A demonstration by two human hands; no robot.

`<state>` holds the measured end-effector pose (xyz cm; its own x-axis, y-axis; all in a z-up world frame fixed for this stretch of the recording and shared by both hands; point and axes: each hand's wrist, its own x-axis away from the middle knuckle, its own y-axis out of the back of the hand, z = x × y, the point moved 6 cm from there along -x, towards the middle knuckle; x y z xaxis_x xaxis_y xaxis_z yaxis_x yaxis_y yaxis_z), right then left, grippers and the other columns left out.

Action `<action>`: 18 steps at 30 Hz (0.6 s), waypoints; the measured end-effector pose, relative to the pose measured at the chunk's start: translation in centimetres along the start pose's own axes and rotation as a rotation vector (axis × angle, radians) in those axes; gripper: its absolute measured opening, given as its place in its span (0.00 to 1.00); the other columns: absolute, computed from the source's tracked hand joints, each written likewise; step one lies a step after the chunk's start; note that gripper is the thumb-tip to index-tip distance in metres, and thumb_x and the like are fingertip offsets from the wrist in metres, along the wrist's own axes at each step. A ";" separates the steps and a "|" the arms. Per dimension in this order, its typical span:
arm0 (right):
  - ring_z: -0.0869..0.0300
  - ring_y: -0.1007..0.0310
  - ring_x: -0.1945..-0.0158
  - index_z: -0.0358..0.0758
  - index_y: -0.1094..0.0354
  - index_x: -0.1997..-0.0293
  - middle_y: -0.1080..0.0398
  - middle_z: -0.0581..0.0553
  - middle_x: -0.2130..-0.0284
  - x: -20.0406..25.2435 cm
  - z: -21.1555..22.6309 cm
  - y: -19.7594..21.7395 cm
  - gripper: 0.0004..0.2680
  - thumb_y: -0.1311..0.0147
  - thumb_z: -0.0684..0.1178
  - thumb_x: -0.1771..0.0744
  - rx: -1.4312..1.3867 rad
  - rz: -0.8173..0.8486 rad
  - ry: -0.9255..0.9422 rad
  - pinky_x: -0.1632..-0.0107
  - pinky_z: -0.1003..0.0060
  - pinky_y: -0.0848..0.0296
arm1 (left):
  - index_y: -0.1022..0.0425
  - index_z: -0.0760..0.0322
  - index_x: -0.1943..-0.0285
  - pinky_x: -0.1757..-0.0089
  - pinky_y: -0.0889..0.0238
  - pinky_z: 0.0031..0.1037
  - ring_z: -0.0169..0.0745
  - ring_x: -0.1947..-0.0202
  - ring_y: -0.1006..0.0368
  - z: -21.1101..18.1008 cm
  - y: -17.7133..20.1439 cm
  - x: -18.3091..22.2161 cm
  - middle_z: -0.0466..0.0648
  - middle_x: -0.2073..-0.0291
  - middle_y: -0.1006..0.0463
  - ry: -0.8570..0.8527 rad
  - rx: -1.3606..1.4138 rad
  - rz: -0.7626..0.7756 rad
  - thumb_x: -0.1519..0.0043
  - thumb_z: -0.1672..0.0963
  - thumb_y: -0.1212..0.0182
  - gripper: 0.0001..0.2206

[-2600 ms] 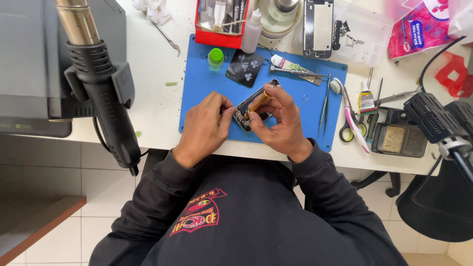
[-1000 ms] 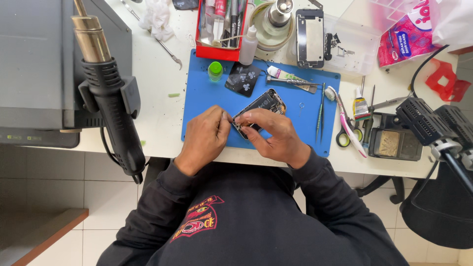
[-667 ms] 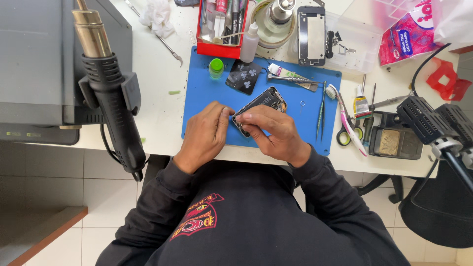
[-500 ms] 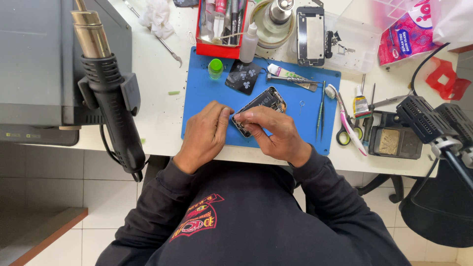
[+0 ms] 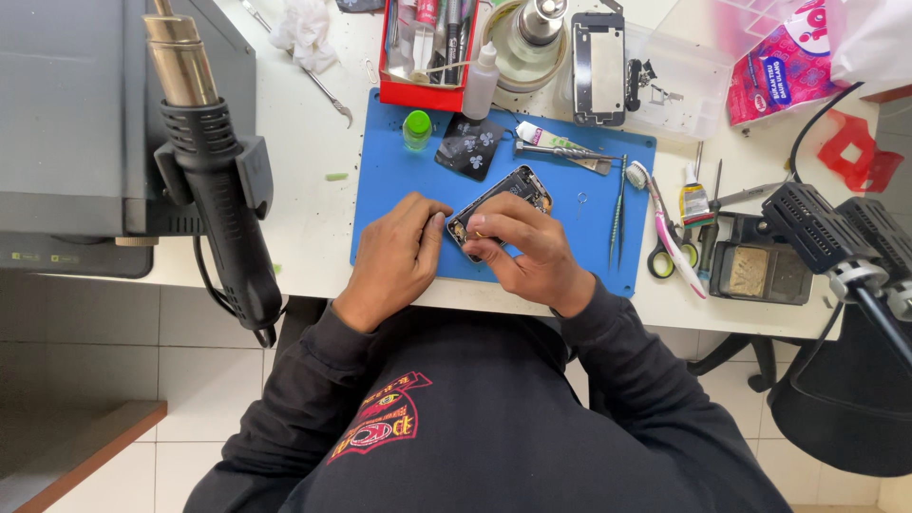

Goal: The person disassembles a smartphone on a blue mat, removes the battery, applies adhesive tape to the interior, and uses a screwdriver to pry and adjust internal components. The person handles the phone chassis, battery, and various small parts while working at a cluttered workbench.

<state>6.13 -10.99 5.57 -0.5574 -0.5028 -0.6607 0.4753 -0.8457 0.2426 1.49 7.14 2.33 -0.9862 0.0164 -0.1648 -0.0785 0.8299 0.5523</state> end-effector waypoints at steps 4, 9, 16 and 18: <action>0.35 0.18 0.61 0.27 0.25 0.37 0.20 0.29 0.61 -0.9 1.1 -0.2 0.14 0.38 0.28 0.31 -0.039 0.003 0.013 0.60 0.44 0.19 | 0.20 0.61 0.44 0.65 0.26 0.45 0.62 0.65 0.18 0.1 -0.2 0.1 0.52 0.65 0.23 -0.009 -0.014 0.005 0.21 0.57 0.49 0.10; 0.36 0.20 0.62 0.26 0.26 0.36 0.21 0.28 0.60 -1.2 1.7 -0.4 0.14 0.40 0.28 0.30 -0.051 -0.011 0.044 0.60 0.43 0.20 | 0.19 0.61 0.42 0.63 0.25 0.39 0.54 0.64 0.18 0.1 -0.3 0.1 0.49 0.64 0.22 0.012 -0.044 0.048 0.22 0.57 0.47 0.10; 0.36 0.19 0.62 0.25 0.25 0.37 0.20 0.29 0.61 -1.2 1.1 -0.4 0.16 0.35 0.27 0.32 -0.008 -0.018 0.051 0.61 0.43 0.19 | 0.19 0.61 0.42 0.63 0.26 0.38 0.53 0.64 0.18 -0.2 -0.2 0.1 0.48 0.64 0.23 -0.008 -0.061 0.062 0.22 0.57 0.47 0.09; 0.36 0.20 0.59 0.26 0.27 0.33 0.20 0.29 0.57 -2.4 2.2 -0.7 0.15 0.39 0.29 0.29 -0.025 0.026 0.042 0.57 0.43 0.19 | 0.19 0.61 0.43 0.63 0.26 0.40 0.55 0.64 0.18 -0.1 -0.2 0.0 0.49 0.64 0.23 0.013 -0.057 0.071 0.23 0.58 0.46 0.09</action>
<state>5.66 -9.57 8.52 -0.5157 -0.5163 -0.6837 0.5062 -0.8274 0.2430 1.46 6.88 2.28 -0.9914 0.0659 -0.1131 -0.0166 0.7937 0.6081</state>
